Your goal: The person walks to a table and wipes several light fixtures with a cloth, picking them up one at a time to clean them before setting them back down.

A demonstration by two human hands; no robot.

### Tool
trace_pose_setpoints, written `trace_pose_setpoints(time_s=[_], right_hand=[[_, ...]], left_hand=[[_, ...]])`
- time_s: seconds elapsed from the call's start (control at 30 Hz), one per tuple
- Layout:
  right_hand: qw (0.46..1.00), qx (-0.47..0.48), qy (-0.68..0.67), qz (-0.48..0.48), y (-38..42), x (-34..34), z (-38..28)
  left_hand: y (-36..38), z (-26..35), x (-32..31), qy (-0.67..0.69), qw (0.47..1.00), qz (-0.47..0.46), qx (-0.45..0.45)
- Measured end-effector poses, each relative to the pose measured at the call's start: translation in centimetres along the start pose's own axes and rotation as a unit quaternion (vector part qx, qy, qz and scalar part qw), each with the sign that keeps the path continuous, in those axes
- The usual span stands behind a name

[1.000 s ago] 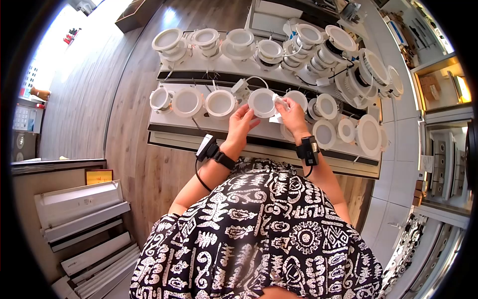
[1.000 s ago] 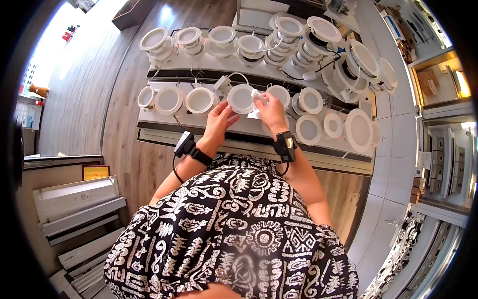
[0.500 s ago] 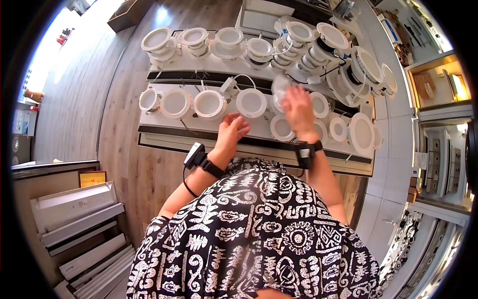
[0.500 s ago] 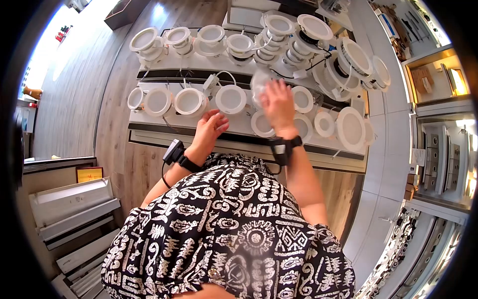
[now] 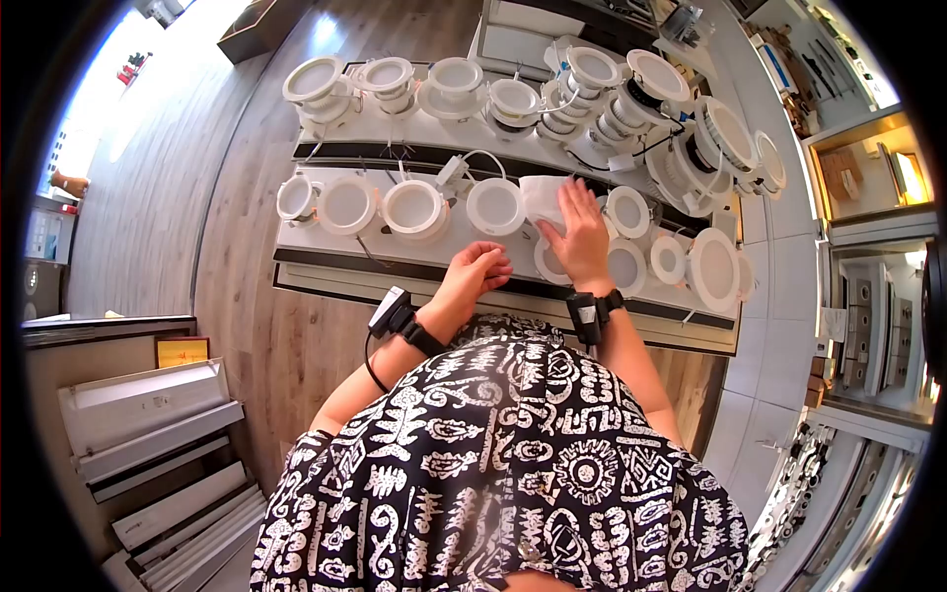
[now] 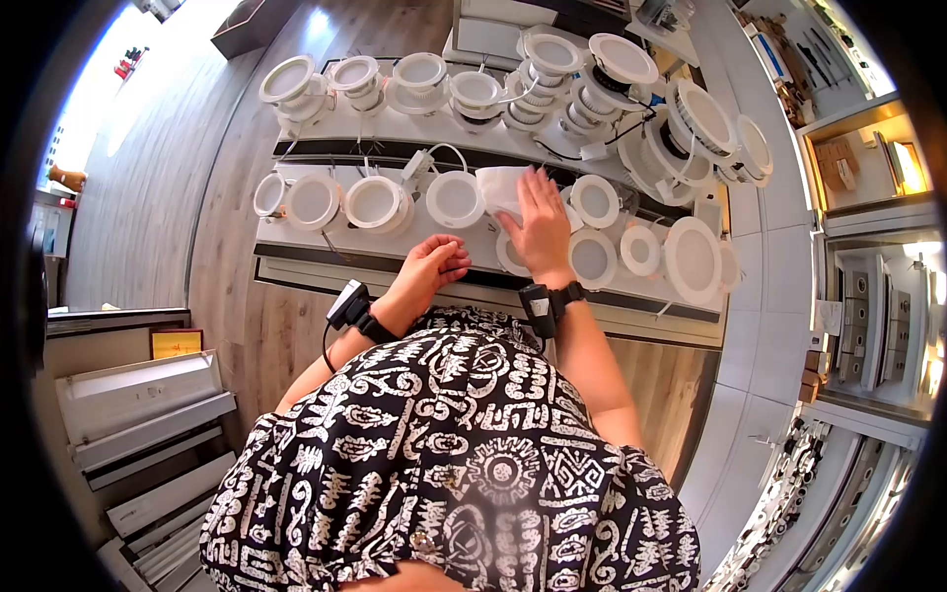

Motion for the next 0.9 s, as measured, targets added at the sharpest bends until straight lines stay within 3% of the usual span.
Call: trace_pose_setpoints(time_s=[0.1,0.23,0.53,0.67,0.77,0.9], right_hand=[[0.993,-0.044,0.102,-0.044,-0.1,-1.6,0.3],[0.991,-0.005,0.118,-0.059,-0.2,-2.1,0.9],[0.999,-0.039,-0.025,-0.008,-0.7,0.3,0.9],[0.986,-0.063,-0.141,0.062,-1.3,3.7,-0.4],[0.969,0.021,-0.245,-0.005,-1.7,7.6,-3.2],[0.983,0.117,-0.139,-0.034,-1.7,8.8,-7.7]], left_hand=[[0.0,-0.6,0.1,0.004,1.0,-0.009,0.007],[0.1,-0.1,-0.4,-0.003,1.0,-0.027,0.014],[0.5,0.9,-1.2,-0.003,0.999,-0.053,-0.008],[0.8,2.2,-2.0,0.029,0.992,-0.118,-0.026],[1.7,4.1,-4.3,0.098,0.973,-0.195,-0.07],[1.9,4.6,-5.5,0.147,0.953,-0.24,-0.112]])
Point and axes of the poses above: each hand's wrist, its own y-axis away from the middle knuckle, its own x-axis out of the back of the hand, z = x × y, the point moved 1 cm from there along -y, towards the middle knuckle, and after that the axes turned 4 degrees about -z, right-handed, at the moved point
